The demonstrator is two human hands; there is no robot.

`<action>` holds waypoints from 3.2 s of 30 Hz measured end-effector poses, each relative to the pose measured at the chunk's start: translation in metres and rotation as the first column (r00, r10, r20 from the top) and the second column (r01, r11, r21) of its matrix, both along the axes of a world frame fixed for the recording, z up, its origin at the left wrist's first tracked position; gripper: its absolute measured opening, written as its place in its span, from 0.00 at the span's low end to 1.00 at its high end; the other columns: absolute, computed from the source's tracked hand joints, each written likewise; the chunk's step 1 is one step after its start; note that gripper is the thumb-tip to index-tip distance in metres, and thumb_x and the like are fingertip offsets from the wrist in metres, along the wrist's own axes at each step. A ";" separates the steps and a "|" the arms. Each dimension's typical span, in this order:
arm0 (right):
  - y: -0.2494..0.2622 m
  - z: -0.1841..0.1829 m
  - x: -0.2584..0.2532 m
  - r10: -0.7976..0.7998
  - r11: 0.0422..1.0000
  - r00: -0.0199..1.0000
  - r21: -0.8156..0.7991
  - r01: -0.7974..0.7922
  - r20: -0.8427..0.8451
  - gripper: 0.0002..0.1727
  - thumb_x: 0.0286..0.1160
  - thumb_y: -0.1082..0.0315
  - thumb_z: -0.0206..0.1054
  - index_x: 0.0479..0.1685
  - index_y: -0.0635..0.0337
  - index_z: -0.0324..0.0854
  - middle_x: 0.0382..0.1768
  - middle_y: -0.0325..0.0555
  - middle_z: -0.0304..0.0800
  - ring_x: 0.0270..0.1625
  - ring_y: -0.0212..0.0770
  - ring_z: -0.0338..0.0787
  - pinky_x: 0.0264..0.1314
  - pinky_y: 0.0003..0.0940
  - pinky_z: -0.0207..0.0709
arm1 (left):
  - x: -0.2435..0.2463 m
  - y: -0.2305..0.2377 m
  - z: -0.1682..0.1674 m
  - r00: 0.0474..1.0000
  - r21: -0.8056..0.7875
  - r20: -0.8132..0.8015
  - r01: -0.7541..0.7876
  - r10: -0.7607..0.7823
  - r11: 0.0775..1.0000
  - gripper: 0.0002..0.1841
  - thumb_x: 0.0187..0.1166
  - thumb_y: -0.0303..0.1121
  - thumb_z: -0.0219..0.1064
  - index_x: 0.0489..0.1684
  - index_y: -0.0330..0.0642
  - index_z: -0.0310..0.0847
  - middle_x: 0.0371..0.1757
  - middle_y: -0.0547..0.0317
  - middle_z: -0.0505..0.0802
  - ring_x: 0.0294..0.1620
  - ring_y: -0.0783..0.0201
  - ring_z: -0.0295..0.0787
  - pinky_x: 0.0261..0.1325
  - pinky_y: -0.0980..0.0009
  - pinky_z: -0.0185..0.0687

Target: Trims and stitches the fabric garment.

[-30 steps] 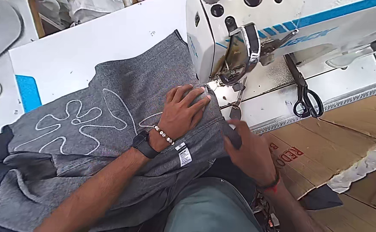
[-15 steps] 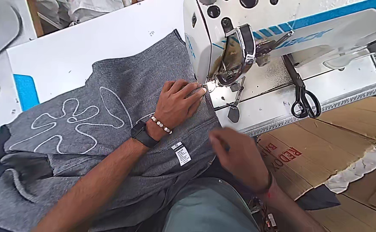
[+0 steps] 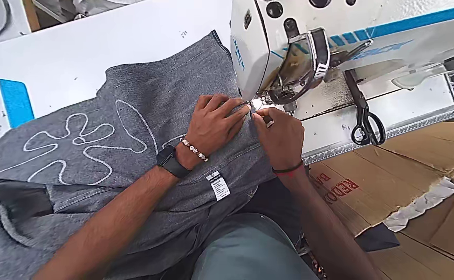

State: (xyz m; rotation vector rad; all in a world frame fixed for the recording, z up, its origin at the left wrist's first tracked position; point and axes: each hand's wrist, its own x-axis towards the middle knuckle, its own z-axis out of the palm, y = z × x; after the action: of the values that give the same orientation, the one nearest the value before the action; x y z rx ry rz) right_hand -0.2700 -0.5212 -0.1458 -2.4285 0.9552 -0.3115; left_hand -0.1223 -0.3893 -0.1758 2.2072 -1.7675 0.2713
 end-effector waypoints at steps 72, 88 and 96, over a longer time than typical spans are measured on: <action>0.020 -0.005 -0.019 -0.022 1.000 1.000 -0.005 0.022 -0.011 0.14 0.81 0.50 0.68 0.50 0.45 0.93 0.35 0.36 0.91 0.30 0.38 0.88 0.29 0.43 0.80 | -0.032 0.012 0.006 0.986 0.030 -0.148 -0.078 0.082 0.996 0.16 0.88 0.40 0.57 0.63 0.46 0.87 0.71 0.55 0.89 0.75 0.51 0.81 0.75 0.51 0.72; 0.025 -0.015 -0.024 0.183 0.920 0.982 -0.346 -0.186 -0.042 0.15 0.82 0.66 0.63 0.58 0.58 0.92 0.40 0.51 0.87 0.43 0.48 0.90 0.35 0.37 0.82 | -0.029 0.010 0.006 0.994 0.093 -0.071 -0.072 0.079 0.993 0.22 0.87 0.45 0.56 0.78 0.62 0.81 0.77 0.55 0.83 0.77 0.47 0.74 0.77 0.47 0.64; 0.019 -0.016 -0.025 0.252 0.901 0.964 -0.343 -0.264 -0.080 0.16 0.83 0.65 0.61 0.59 0.60 0.90 0.40 0.52 0.86 0.42 0.49 0.89 0.35 0.37 0.82 | -0.025 0.007 -0.001 0.993 0.086 -0.052 -0.099 0.103 0.991 0.22 0.87 0.48 0.54 0.76 0.69 0.83 0.75 0.59 0.85 0.75 0.50 0.75 0.75 0.48 0.63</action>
State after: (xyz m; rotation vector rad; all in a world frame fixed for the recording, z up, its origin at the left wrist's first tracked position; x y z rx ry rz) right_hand -0.2949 -0.5027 -0.1615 -2.8570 0.6168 -0.3716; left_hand -0.1470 -0.3827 -0.1765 2.3424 -1.6688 0.1584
